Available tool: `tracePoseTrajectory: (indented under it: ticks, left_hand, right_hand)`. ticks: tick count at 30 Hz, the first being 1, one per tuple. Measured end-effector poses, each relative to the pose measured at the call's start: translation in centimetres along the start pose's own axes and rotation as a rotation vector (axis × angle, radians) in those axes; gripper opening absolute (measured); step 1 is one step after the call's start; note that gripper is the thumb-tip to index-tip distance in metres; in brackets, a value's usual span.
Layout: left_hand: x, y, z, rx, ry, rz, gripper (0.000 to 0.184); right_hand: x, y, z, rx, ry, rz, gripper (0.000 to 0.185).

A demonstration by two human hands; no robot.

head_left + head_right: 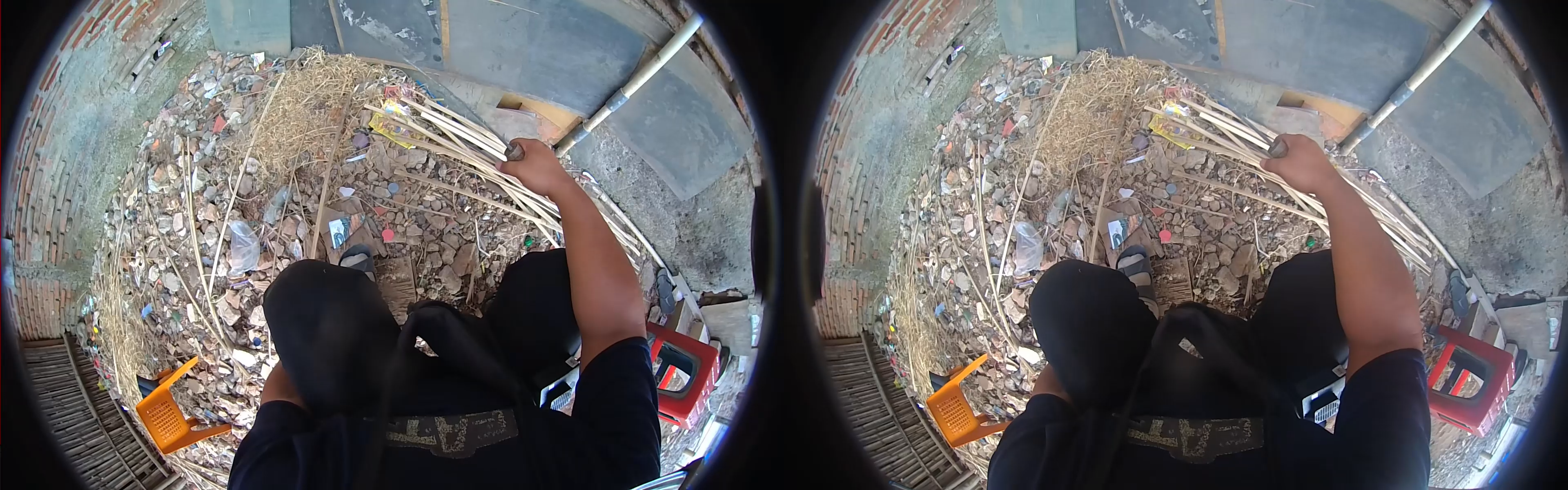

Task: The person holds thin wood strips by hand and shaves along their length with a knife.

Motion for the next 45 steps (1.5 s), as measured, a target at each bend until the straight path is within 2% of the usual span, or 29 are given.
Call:
tracePoseTrajectory:
  ticks: [8,13,15,18,20,21,22,23,24,27,28,30,34,35,39,42,45]
  left_hand:
    - [-3.6,1.1,2.7,0.08,-0.011,-0.039,0.036]
    - [-9.4,3.7,5.5,0.35,-0.038,-0.179,0.034]
    - [-12.7,5.9,5.4,0.39,0.071,-0.216,0.033]
    - [-17.8,11.2,2.4,0.089,0.466,-0.221,0.023]
    - [-20.5,14.1,0.0,0.283,0.237,-0.389,0.029]
    - [-21.6,16.6,-3.6,0.334,0.177,-0.417,0.03]
    - [-22.4,17.6,-4.6,0.551,-0.074,-0.529,0.029]
    - [-23.2,19.2,-7.0,0.498,-0.038,-0.51,0.028]
    - [-23.6,20.7,-9.8,0.446,-0.002,-0.49,0.027]
    - [-23.1,23.1,-13.3,0.541,0.12,-0.504,0.024]
    - [-22.8,24.4,-15.5,0.493,0.155,-0.465,0.021]
    - [-21.8,25.8,-17.3,0.523,0.281,-0.394,0.02]
    - [-19.9,27.5,-19.4,0.548,0.283,-0.267,0.019]
    - [-19.6,27.6,-19.3,0.529,0.214,-0.248,0.027]
    - [-18.8,28.3,-20.4,0.672,-0.09,-0.299,0.04]
    - [-18.4,27.8,-18.9,0.682,-0.145,-0.297,0.044]
    - [-18.1,27.7,-18.4,0.679,-0.17,-0.301,0.047]
  right_hand:
    - [-0.6,0.2,0.5,0.035,0.046,0.072,0.048]
    - [-1.2,0.8,0.7,0.008,0.017,0.058,0.048]
    - [-1.3,1.0,0.5,-0.058,-0.005,-0.022,0.047]
    - [-1.3,1.3,0.6,-0.13,-0.027,-0.082,0.045]
    - [-1.7,1.7,1.0,-0.162,-0.055,-0.081,0.044]
    - [-1.9,2.3,1.6,-0.175,-0.071,-0.076,0.043]
    - [-2.1,2.6,2.0,-0.191,-0.083,-0.07,0.042]
    - [-1.9,2.5,2.1,-0.235,-0.086,-0.081,0.038]
    - [-2.1,2.9,2.6,-0.246,-0.087,-0.065,0.036]
    - [-2.3,4.4,4.1,-0.308,-0.073,-0.072,0.031]
    - [-2.3,4.9,4.5,-0.345,-0.072,-0.065,0.03]
    - [-2.5,5.9,5.2,-0.413,-0.066,-0.05,0.029]
    - [-2.0,7.6,6.2,-0.574,-0.088,0.011,0.024]
    - [-1.8,8.1,6.4,-0.549,-0.093,0.055,0.023]
    - [-1.5,9.0,7.1,-0.617,0.085,0.044,0.026]
    - [-1.1,8.7,6.8,-0.625,0.121,0.063,0.025]
    - [-1.2,7.4,6.4,-0.524,0.072,0.131,0.024]
Point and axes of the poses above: each hand's wrist, its own y-axis away from the middle knuckle, its own x-axis out of the palm, z = x × y, the point moved 2 cm from there along -y, towards the middle knuckle, and after that the axes turned 13 degrees about x, right-handed, at the moved point
